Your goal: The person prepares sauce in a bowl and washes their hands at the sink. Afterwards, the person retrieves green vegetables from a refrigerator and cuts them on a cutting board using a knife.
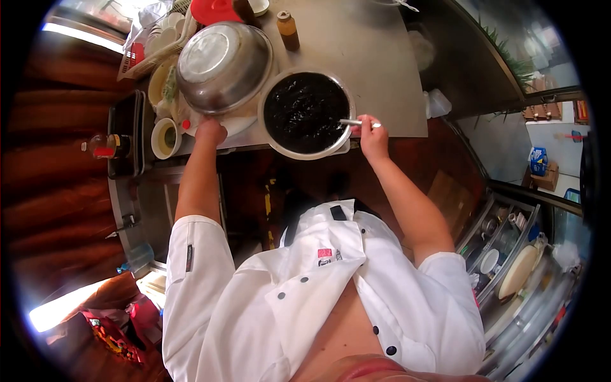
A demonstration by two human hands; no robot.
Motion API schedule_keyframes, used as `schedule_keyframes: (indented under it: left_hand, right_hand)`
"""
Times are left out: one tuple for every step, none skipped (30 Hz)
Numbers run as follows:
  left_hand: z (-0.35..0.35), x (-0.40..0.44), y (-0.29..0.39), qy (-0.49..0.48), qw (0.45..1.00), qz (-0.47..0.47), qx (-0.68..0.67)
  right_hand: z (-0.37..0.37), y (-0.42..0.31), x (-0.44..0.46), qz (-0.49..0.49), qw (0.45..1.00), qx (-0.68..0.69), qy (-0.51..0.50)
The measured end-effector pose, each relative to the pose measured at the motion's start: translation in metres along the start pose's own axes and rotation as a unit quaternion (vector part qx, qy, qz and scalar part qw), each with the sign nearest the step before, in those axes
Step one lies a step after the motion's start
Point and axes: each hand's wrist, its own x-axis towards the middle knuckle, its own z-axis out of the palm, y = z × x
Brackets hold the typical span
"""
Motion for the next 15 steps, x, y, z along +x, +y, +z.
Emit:
schedule_keyframes:
  left_hand:
    - [0.01,0.013,-0.008,0.002,1.0,-0.002,0.001]
    - [0.032,0.035,-0.021,0.003,1.0,-0.001,0.015]
    - [0.045,0.045,-0.029,0.002,1.0,0.0,0.029]
    - [0.043,0.042,-0.027,0.001,1.0,0.001,0.03]
    - [0.036,0.036,-0.022,0.008,1.0,-0.001,0.024]
    - [0.027,0.029,-0.017,0.015,1.0,-0.005,0.017]
    - [0.018,0.021,-0.013,0.016,1.0,-0.009,0.017]
    - [0.009,0.012,-0.007,0.011,1.0,-0.013,0.011]
    - [0.002,0.003,-0.002,0.003,1.0,-0.016,0.006]
    - [-0.004,-0.005,0.002,0.0,1.0,-0.015,0.008]
    - [-0.012,-0.01,0.007,-0.01,1.0,-0.018,0.004]
    - [-0.016,-0.012,0.01,-0.018,1.0,-0.022,-0.001]
    - [-0.015,-0.011,0.011,-0.017,1.0,-0.025,-0.003]
    - [-0.014,-0.011,0.011,-0.012,1.0,-0.021,0.015]
    - [-0.014,-0.012,0.01,-0.01,0.999,-0.016,0.036]
  right_hand:
    - [0.001,0.002,0.001,-0.001,1.0,0.002,-0.001]
    - [0.0,0.004,-0.001,-0.015,0.999,-0.014,-0.03]
    - [-0.001,0.005,-0.005,-0.028,0.997,-0.031,-0.059]
    - [-0.003,0.007,-0.007,-0.027,0.997,-0.031,-0.058]
    - [-0.004,0.009,-0.005,-0.016,0.998,-0.023,-0.047]
    - [-0.004,0.01,-0.003,-0.006,0.999,-0.014,-0.038]
    - [-0.002,0.012,-0.002,0.005,1.0,-0.004,-0.03]
    - [0.0,0.01,-0.005,-0.012,0.998,0.011,-0.059]
    - [0.0,0.005,-0.007,-0.009,0.998,0.012,-0.059]
    - [-0.003,-0.001,-0.007,0.006,0.999,0.001,-0.04]
    - [-0.004,-0.005,-0.003,0.017,1.0,-0.012,-0.022]
    - [-0.003,0.005,0.0,0.006,1.0,0.023,-0.006]
    - [-0.002,0.008,0.001,0.003,1.0,0.023,-0.009]
    - [0.003,0.003,-0.004,-0.009,0.999,0.011,-0.045]
    - [0.006,-0.001,-0.01,-0.019,0.997,-0.002,-0.079]
